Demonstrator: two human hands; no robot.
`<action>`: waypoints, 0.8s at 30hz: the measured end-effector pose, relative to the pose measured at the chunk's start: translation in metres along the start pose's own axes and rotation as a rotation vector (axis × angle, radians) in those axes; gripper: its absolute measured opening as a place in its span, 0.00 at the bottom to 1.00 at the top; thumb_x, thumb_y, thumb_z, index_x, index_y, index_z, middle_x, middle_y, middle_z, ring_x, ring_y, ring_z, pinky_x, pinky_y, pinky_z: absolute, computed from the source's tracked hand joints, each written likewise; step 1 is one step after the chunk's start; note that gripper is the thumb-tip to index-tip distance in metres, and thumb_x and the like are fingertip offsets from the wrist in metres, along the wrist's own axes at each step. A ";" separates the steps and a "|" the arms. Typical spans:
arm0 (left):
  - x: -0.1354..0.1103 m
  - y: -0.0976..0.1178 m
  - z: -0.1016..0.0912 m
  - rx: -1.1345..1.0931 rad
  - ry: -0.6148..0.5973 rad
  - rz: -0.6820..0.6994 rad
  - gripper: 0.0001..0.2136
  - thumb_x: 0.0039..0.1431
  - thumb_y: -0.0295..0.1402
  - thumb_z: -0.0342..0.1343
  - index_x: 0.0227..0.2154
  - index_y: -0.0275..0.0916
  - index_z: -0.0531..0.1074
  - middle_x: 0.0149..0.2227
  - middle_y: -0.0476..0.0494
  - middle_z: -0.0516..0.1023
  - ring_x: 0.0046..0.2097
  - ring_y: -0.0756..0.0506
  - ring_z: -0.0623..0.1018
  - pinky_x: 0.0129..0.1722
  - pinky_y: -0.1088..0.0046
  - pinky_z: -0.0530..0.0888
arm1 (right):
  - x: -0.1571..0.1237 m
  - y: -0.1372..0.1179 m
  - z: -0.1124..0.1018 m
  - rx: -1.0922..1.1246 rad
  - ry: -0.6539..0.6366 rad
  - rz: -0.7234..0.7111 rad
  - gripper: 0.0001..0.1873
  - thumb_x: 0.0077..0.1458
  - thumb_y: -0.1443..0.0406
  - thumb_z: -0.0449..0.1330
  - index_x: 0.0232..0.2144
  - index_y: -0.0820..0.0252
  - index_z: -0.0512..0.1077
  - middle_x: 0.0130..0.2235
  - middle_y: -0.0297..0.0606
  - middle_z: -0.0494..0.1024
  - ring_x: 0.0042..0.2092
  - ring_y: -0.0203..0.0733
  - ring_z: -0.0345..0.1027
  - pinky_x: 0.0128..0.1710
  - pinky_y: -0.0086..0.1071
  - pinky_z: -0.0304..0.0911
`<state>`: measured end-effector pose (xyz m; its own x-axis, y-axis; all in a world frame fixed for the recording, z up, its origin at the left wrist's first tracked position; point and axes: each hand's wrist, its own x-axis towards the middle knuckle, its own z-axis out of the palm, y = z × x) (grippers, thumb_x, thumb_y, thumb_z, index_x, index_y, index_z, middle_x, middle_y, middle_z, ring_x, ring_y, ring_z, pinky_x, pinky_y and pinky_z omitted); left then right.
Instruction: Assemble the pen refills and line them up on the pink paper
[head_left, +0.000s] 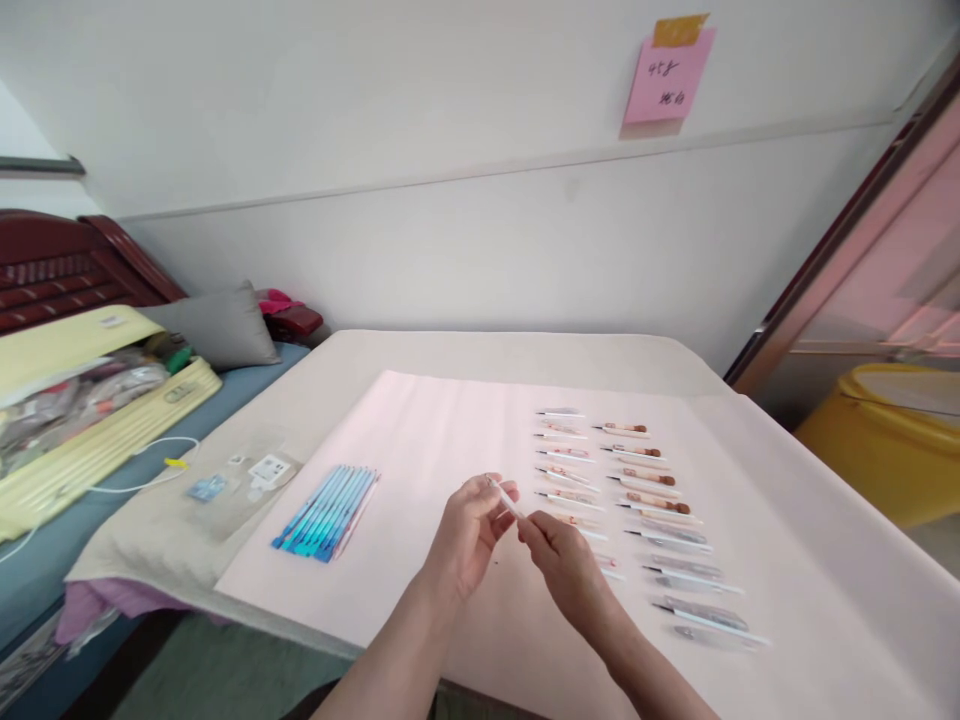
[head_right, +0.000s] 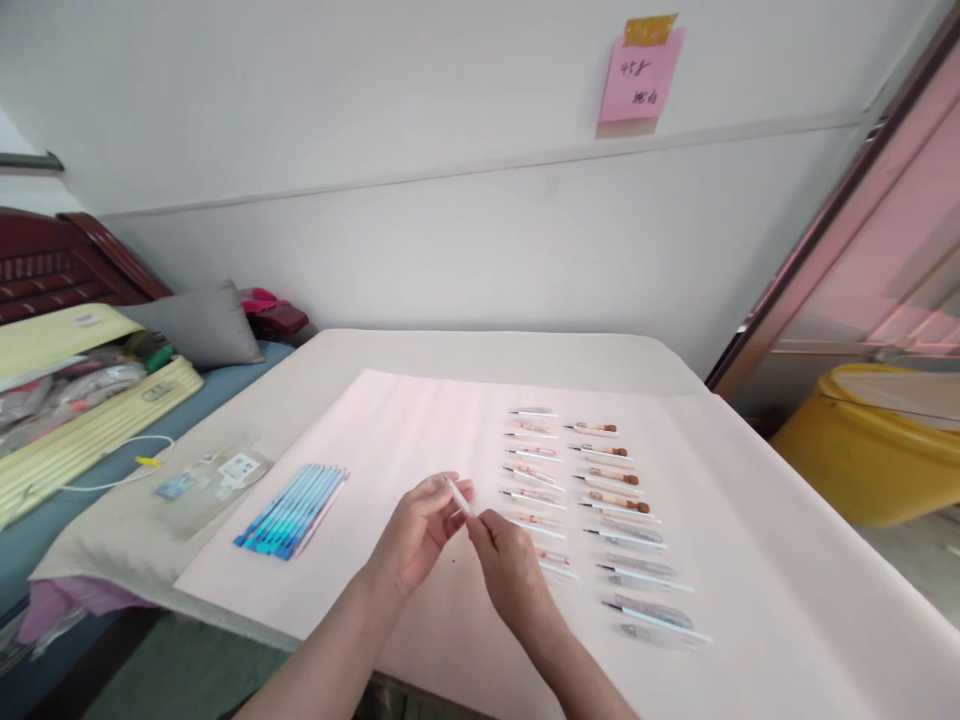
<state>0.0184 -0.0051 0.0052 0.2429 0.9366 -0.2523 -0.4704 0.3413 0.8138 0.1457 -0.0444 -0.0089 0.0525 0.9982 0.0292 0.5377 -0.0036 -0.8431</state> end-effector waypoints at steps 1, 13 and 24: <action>0.000 0.002 -0.001 0.017 0.002 0.014 0.13 0.46 0.37 0.61 0.35 0.37 0.70 0.38 0.41 0.75 0.40 0.47 0.74 0.41 0.70 0.69 | 0.000 -0.001 -0.002 0.035 -0.020 0.004 0.18 0.57 0.56 0.47 0.19 0.58 0.60 0.18 0.28 0.57 0.23 0.33 0.51 0.23 0.27 0.46; 0.008 0.013 -0.013 0.265 0.103 0.097 0.16 0.44 0.37 0.62 0.36 0.36 0.72 0.28 0.46 0.73 0.27 0.52 0.70 0.29 0.76 0.67 | -0.001 -0.003 -0.012 0.017 -0.049 -0.005 0.18 0.56 0.56 0.47 0.18 0.58 0.56 0.19 0.27 0.53 0.24 0.33 0.48 0.23 0.27 0.45; 0.008 0.021 -0.015 0.359 0.123 0.113 0.21 0.43 0.40 0.63 0.40 0.36 0.71 0.26 0.46 0.73 0.25 0.52 0.70 0.26 0.75 0.65 | -0.003 -0.009 -0.016 0.040 -0.110 -0.026 0.19 0.56 0.56 0.47 0.17 0.58 0.53 0.19 0.26 0.52 0.23 0.32 0.47 0.22 0.27 0.43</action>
<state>-0.0021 0.0111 0.0125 0.0925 0.9767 -0.1937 -0.1566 0.2063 0.9659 0.1541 -0.0481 0.0067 -0.0552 0.9985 -0.0058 0.5036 0.0229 -0.8636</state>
